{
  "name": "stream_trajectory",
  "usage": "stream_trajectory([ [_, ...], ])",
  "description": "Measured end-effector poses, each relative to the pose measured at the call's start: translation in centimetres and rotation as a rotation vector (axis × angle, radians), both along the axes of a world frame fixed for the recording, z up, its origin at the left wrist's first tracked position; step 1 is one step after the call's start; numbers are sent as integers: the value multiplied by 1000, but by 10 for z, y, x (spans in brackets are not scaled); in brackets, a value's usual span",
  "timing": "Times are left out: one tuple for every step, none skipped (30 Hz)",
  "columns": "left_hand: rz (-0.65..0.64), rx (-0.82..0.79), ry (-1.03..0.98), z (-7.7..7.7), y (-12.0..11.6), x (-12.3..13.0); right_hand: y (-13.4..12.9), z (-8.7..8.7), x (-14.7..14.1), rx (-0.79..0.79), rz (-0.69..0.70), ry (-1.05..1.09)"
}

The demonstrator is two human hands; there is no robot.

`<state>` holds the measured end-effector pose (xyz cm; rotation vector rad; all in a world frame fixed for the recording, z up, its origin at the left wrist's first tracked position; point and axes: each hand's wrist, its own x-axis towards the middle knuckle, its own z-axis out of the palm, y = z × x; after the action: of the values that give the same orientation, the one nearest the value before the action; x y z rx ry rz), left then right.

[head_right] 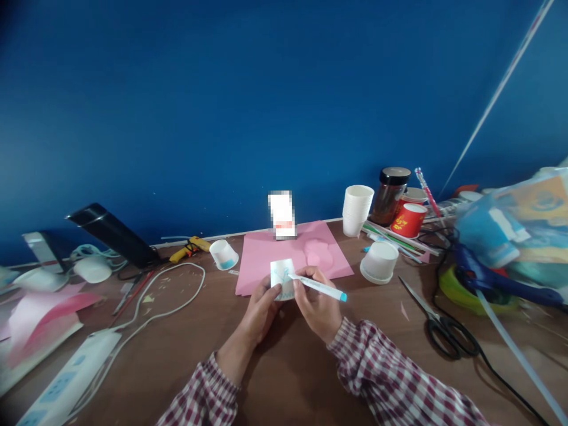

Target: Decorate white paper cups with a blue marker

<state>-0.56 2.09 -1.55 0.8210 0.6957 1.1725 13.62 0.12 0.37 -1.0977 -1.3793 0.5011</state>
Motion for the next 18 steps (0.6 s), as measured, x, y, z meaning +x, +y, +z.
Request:
stream_trajectory([
  [1,-3,2,0,0,0,-1,1,0,-3,8,4],
  [6,-5,3,0,0,0,-2,1,-1,-9,19,6],
  [12,-6,4,1,-1,0,-3,2,-1,-17,31,7],
  [16,-4,4,1,-1,0,-3,2,-1,-24,41,6],
  [17,-3,6,1,-1,0,-4,2,-1,-30,51,3],
  [17,0,8,1,-2,0,-4,2,-1,-33,58,0],
  [15,3,12,1,-2,0,-3,1,-1,-34,60,-4],
  [12,5,16,1,-2,0,-3,1,-1,-34,59,-10],
  [11,6,19,2,-2,0,-3,0,0,-30,52,-16],
  [11,3,18,2,-2,0,-2,-1,0,-26,41,-22],
  [11,1,14,2,-2,0,-2,-1,0,-21,27,-26],
  [12,-4,8,3,-2,1,-1,-2,1,-13,12,-28],
  [12,-11,2,3,-2,1,-1,-3,1,-7,-1,-28],
  [14,-17,-4,4,-2,1,0,-3,1,-3,-8,-28],
  [15,-21,-9,4,-2,1,0,-3,1,3,-9,-27],
  [17,-22,-11,4,-2,1,0,-3,1,4,-8,-22],
  [19,-22,-13,5,-2,1,1,-4,1,3,-4,-25],
  [17,-20,-14,5,-2,1,1,-4,1,2,-5,-27],
])
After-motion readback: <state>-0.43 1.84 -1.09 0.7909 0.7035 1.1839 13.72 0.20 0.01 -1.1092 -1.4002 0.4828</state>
